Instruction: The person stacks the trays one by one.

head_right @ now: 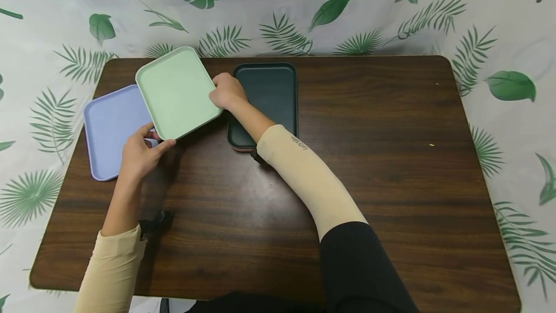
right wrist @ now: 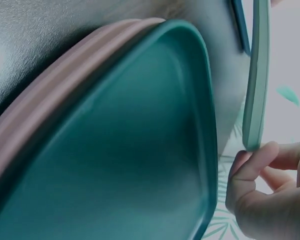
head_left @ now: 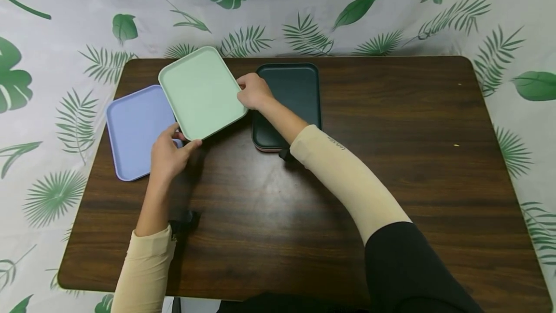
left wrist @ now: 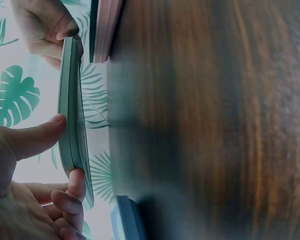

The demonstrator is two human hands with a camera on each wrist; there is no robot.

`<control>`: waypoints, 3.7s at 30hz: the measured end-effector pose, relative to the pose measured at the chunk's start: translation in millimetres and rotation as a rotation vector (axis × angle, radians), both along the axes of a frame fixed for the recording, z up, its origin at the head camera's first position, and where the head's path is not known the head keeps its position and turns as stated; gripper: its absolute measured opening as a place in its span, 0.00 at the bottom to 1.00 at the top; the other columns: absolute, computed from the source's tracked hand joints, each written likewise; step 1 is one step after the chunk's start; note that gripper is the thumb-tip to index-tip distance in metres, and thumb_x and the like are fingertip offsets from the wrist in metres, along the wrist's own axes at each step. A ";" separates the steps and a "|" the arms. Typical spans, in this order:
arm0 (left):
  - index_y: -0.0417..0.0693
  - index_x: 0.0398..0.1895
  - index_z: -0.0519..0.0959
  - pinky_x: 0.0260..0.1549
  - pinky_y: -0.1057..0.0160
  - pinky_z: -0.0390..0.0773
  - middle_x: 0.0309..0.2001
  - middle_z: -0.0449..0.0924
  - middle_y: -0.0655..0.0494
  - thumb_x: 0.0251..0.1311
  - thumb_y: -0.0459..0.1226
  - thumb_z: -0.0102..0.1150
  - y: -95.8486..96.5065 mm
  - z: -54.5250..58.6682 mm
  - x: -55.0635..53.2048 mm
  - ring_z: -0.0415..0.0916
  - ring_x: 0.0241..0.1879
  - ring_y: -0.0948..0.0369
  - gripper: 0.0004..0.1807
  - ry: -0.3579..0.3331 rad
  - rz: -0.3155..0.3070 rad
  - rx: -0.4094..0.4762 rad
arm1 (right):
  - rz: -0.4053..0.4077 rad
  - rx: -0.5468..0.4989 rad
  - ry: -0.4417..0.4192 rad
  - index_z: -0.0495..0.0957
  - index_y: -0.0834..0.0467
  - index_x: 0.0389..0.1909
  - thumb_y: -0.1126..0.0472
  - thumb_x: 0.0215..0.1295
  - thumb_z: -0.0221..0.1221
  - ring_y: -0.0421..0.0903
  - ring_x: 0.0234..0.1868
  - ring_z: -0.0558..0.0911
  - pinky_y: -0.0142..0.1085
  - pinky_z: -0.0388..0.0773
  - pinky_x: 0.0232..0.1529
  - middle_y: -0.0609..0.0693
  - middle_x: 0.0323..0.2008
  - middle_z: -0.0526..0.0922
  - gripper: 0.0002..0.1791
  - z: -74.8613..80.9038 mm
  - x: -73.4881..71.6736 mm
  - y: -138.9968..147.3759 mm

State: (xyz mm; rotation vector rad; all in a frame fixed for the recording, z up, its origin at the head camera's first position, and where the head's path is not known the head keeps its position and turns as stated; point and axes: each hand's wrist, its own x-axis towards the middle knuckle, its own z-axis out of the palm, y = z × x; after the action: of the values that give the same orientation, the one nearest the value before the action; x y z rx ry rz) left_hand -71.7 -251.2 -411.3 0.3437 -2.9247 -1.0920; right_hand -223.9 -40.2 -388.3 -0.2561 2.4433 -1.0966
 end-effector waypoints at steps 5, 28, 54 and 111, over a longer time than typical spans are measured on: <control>0.44 0.63 0.74 0.26 0.58 0.61 0.41 0.76 0.44 0.56 0.43 0.71 2.3 8.0 1.9 0.62 0.24 0.62 0.31 0.048 0.011 -0.009 | -0.005 -0.087 -0.027 0.75 0.54 0.64 0.71 0.67 0.48 0.45 0.39 0.71 0.32 0.67 0.32 0.51 0.46 0.77 0.26 4.6 0.3 10.0; 0.41 0.65 0.73 0.30 0.59 0.58 0.39 0.75 0.47 0.50 0.36 0.76 29.8 43.8 15.0 0.59 0.28 0.58 0.37 0.210 -0.095 -0.017 | -0.076 -0.395 -0.144 0.79 0.53 0.61 0.66 0.62 0.64 0.52 0.39 0.77 0.49 0.78 0.38 0.51 0.42 0.80 0.24 35.0 28.2 87.3; 0.44 0.66 0.72 0.28 0.57 0.59 0.39 0.76 0.46 0.48 0.37 0.77 66.7 33.2 9.4 0.60 0.28 0.57 0.39 0.202 -0.248 0.001 | -0.243 -0.477 -0.189 0.81 0.56 0.57 0.65 0.58 0.69 0.44 0.36 0.82 0.35 0.81 0.28 0.53 0.40 0.84 0.23 14.7 60.3 153.9; 0.42 0.70 0.67 0.28 0.58 0.64 0.46 0.75 0.47 0.53 0.43 0.74 108.6 -13.0 -14.7 0.65 0.29 0.56 0.42 0.059 -0.384 0.029 | -0.338 -0.384 -0.238 0.79 0.61 0.59 0.65 0.59 0.69 0.45 0.33 0.86 0.35 0.82 0.29 0.49 0.35 0.87 0.25 -20.3 65.1 209.2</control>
State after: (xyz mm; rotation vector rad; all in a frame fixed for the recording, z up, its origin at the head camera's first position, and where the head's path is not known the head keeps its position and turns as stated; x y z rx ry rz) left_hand -86.4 -142.6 -424.3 -0.2604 -2.9971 -1.1535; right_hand -158.8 169.0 -408.6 0.1723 2.0960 -1.6400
